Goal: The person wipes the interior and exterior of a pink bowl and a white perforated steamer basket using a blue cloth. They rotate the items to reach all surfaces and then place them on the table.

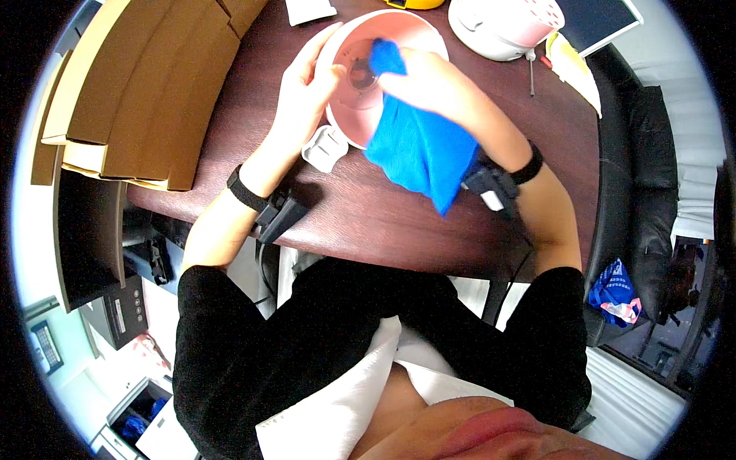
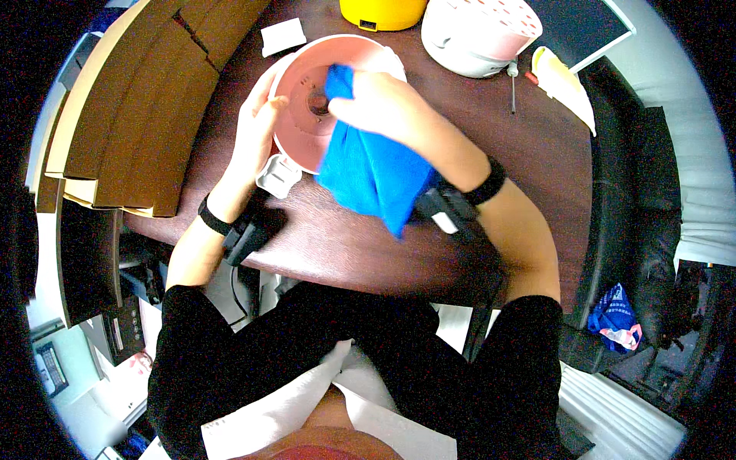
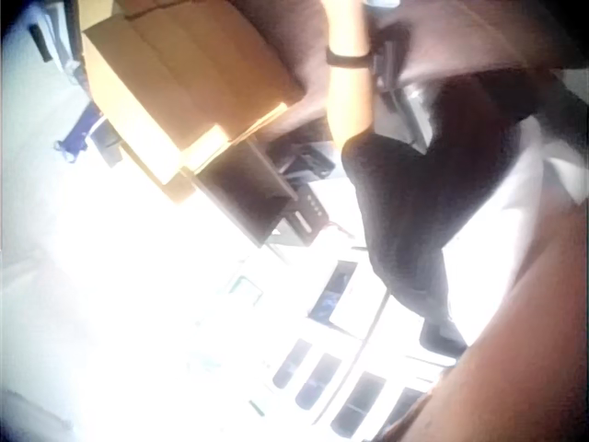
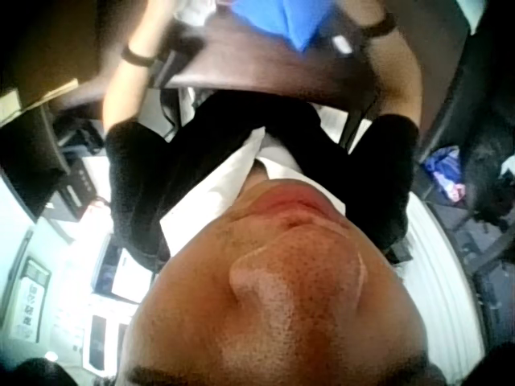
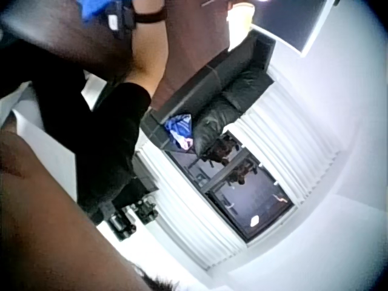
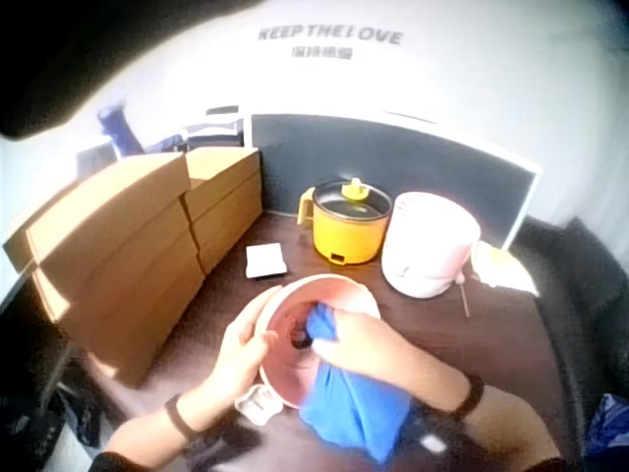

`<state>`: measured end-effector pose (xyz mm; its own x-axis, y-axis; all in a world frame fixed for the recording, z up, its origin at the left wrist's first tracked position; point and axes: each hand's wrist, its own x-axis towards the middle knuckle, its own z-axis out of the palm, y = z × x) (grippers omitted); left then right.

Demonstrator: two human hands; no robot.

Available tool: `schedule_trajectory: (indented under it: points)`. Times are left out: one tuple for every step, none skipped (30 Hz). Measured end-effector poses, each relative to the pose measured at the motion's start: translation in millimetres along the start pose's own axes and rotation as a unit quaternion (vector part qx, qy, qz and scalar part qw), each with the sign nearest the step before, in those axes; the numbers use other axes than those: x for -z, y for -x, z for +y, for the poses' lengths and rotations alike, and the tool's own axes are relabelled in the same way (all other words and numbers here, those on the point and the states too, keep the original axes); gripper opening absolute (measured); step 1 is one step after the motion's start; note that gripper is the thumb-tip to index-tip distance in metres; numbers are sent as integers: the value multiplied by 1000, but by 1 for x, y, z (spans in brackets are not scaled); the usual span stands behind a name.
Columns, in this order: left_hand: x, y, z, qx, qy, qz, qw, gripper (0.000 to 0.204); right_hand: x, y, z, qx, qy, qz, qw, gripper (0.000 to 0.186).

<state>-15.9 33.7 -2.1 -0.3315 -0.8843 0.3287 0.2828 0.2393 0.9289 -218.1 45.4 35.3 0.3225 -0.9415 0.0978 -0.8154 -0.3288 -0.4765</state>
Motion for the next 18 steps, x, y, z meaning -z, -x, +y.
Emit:
schedule_trajectory:
  points:
    - [1,-4,1,-14,-25,-12,1000,55,3,-2,9,0,-102,2,995,46]
    - [1,-4,1,-24,-49,-19,998,56,-6,0,7,37,-68,107,991,43]
    - [0,-5,1,-34,-74,-26,996,57,-9,2,5,46,-2,124,991,43]
    - [-1,-4,4,-10,-39,-28,999,57,-13,6,-3,54,65,140,986,43]
    - [0,-4,5,-12,-65,-24,998,58,-15,6,-14,64,130,159,977,43]
    - [2,-3,6,-15,-90,-20,996,58,-19,4,-18,98,174,174,964,41]
    - [3,-3,7,-19,-115,-16,993,58,-20,2,-18,124,181,174,960,40]
    - [3,-3,7,-7,-105,-5,994,59,-21,-3,-17,149,187,172,956,38]
    - [2,-3,7,-16,-112,-3,994,59,-21,-6,-20,174,193,170,951,37]
    - [1,-4,8,-24,-119,-1,993,58,-17,-5,-24,188,205,171,945,31]
    - [1,-4,10,-35,-127,2,991,58,-16,-5,-28,202,234,177,934,28]
    - [2,-5,11,-26,-123,-1,992,58,-17,-6,-32,215,263,182,923,26]
    - [4,-6,12,-18,-118,-4,993,58,-18,-6,-34,228,292,186,910,23]
    - [5,-6,12,-9,-110,-6,994,57,-23,-5,-34,242,349,180,887,17]
    - [5,-7,11,-7,-94,-3,996,57,-25,-3,-34,255,350,176,884,16]
    - [5,-8,10,-5,-78,-1,997,57,-28,-2,-34,269,351,171,881,16]
    - [5,-9,10,-4,-63,2,998,57,-28,0,-35,282,352,167,877,15]
    - [7,-9,10,7,-73,-7,997,56,-28,3,-36,259,354,140,888,16]
